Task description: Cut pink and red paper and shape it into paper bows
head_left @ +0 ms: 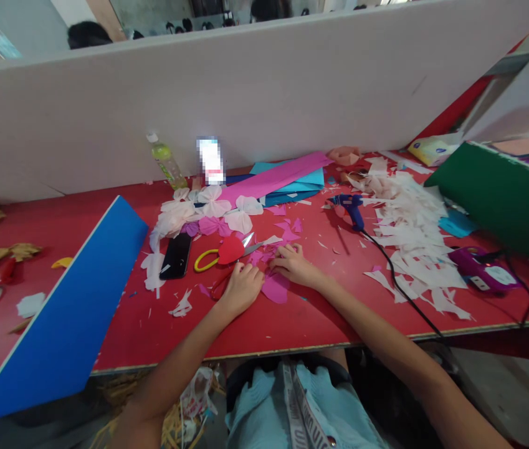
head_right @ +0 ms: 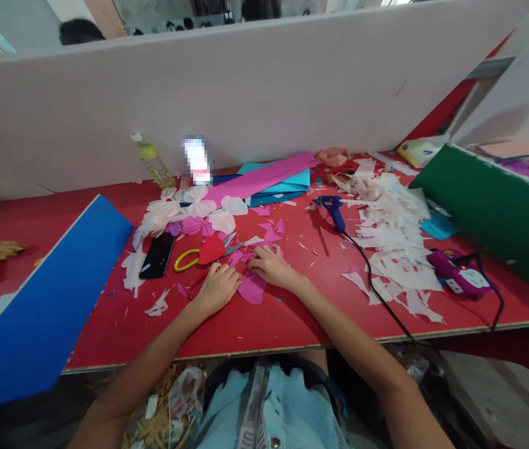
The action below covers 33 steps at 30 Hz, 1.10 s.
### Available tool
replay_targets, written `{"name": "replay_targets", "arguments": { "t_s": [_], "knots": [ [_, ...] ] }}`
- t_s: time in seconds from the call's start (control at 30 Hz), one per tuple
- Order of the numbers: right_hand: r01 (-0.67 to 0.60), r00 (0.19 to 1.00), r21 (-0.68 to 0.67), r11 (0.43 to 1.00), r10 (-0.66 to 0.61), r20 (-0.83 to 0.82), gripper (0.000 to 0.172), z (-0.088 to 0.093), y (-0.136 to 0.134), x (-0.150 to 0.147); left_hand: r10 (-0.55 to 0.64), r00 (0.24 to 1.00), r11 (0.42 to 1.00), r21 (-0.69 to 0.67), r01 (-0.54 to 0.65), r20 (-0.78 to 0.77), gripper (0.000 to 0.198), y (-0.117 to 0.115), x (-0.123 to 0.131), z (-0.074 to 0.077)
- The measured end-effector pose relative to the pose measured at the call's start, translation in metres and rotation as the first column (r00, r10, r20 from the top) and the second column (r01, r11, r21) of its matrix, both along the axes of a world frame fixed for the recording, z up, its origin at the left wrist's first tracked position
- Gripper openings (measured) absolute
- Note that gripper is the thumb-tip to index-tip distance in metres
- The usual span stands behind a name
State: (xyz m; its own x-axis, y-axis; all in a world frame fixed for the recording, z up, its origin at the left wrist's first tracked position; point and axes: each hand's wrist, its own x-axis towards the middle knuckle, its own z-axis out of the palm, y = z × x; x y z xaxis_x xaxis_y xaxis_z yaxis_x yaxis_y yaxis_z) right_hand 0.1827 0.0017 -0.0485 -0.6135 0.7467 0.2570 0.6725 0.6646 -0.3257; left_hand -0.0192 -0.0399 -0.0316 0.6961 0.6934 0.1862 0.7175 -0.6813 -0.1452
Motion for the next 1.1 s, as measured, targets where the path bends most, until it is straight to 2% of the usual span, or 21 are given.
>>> {"name": "replay_targets", "arguments": {
  "t_s": [0.27, 0.83, 1.1],
  "knots": [
    [0.01, 1.0, -0.017, 1.0, -0.01, 0.004, 0.021, 0.0, 0.001, 0.001, 0.019, 1.0, 1.0, 0.011, -0.019, -0.006, 0.022, -0.001, 0.002, 0.003],
    [-0.037, 0.999, -0.03, 0.999, 0.038, 0.008, 0.014, 0.01, -0.004, 0.009, -0.001, 1.0, 0.999, 0.042, 0.001, 0.005, 0.023, -0.001, 0.001, 0.003],
    [-0.05, 0.998, 0.014, 0.999, 0.049, 0.031, 0.015, 0.009, -0.004, 0.008, 0.003, 1.0, 1.0, 0.012, -0.003, -0.006, 0.026, -0.001, 0.0, 0.006]
  ]
}}
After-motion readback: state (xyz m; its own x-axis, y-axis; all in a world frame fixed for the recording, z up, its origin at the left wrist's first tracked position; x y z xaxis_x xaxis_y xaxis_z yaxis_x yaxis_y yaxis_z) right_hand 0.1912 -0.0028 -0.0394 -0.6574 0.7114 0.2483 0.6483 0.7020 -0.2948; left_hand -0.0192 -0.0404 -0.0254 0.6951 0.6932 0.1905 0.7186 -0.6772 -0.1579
